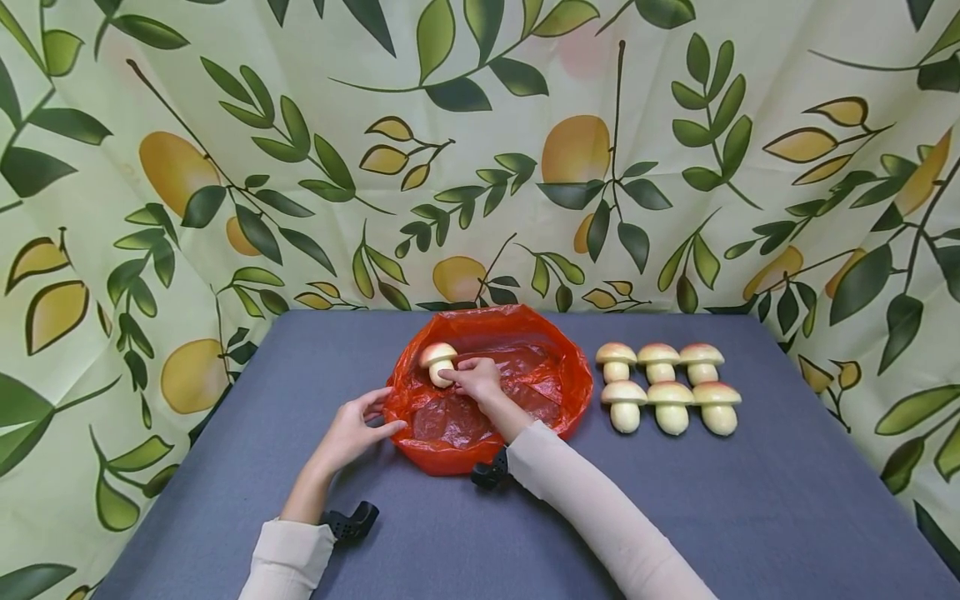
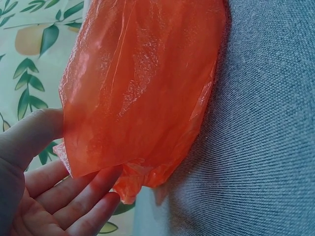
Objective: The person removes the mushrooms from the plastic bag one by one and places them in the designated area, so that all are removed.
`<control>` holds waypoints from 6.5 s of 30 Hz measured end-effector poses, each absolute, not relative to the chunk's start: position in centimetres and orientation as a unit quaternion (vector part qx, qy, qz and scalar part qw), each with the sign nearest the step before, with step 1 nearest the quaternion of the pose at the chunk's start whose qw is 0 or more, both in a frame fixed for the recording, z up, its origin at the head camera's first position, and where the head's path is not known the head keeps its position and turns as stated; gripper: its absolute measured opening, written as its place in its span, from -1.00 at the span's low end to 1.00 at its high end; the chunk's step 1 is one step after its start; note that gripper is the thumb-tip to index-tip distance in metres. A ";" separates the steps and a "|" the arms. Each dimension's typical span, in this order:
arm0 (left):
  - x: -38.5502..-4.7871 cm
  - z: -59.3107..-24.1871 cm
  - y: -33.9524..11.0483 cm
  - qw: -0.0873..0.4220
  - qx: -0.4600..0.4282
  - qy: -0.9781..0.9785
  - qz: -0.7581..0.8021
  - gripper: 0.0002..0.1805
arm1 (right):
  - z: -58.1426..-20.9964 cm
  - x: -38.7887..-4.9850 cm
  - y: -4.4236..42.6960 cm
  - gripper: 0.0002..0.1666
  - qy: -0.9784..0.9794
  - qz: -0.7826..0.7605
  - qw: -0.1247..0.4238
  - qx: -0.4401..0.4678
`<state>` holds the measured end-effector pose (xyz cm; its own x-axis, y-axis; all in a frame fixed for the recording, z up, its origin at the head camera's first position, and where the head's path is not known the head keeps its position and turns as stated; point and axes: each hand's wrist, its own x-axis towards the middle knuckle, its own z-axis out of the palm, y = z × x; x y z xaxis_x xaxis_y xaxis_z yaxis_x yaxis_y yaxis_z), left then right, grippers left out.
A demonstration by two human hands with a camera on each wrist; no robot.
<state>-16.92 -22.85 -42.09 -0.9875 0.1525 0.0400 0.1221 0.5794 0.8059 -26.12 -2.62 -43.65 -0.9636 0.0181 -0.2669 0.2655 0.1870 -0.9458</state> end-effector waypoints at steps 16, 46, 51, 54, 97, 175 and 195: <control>-17.0 -42.2 -22.9 0.022 0.078 0.888 0.452 -0.33 | -44.4 -26.4 -3.4 -0.39 0.789 -0.603 0.083 0.076; -17.1 -42.3 -23.1 0.023 0.076 0.883 0.463 -0.33 | -45.2 -26.8 -3.3 -0.46 0.806 -0.581 0.094 0.064; -17.2 -42.3 -23.0 0.023 0.074 0.881 0.467 -0.33 | -45.2 -26.8 -3.2 -0.47 0.790 -0.603 0.093 0.064; -17.2 -42.3 -23.0 0.022 0.074 0.881 0.466 -0.33 | -45.0 -26.8 -3.1 -0.49 0.778 -0.618 0.094 0.069; -17.1 -42.3 -23.0 0.026 0.075 0.888 0.452 -0.33 | -42.6 -23.9 -1.2 -0.57 0.680 -0.703 0.193 0.079; -17.0 -42.3 -22.9 0.031 0.086 0.892 0.443 -0.33 | -39.0 -19.1 5.7 -0.43 0.675 -0.725 0.135 0.005; -17.0 -42.2 -22.9 0.035 0.073 0.890 0.448 -0.30 | -40.1 -16.4 8.6 -0.32 0.673 -0.722 0.160 -0.017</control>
<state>-16.97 -22.94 -42.16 -0.9870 0.1605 0.0034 0.0983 0.5876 0.8032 -16.45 8.57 -40.15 -0.9484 -0.2537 -0.1899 0.2074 -0.0439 -0.9773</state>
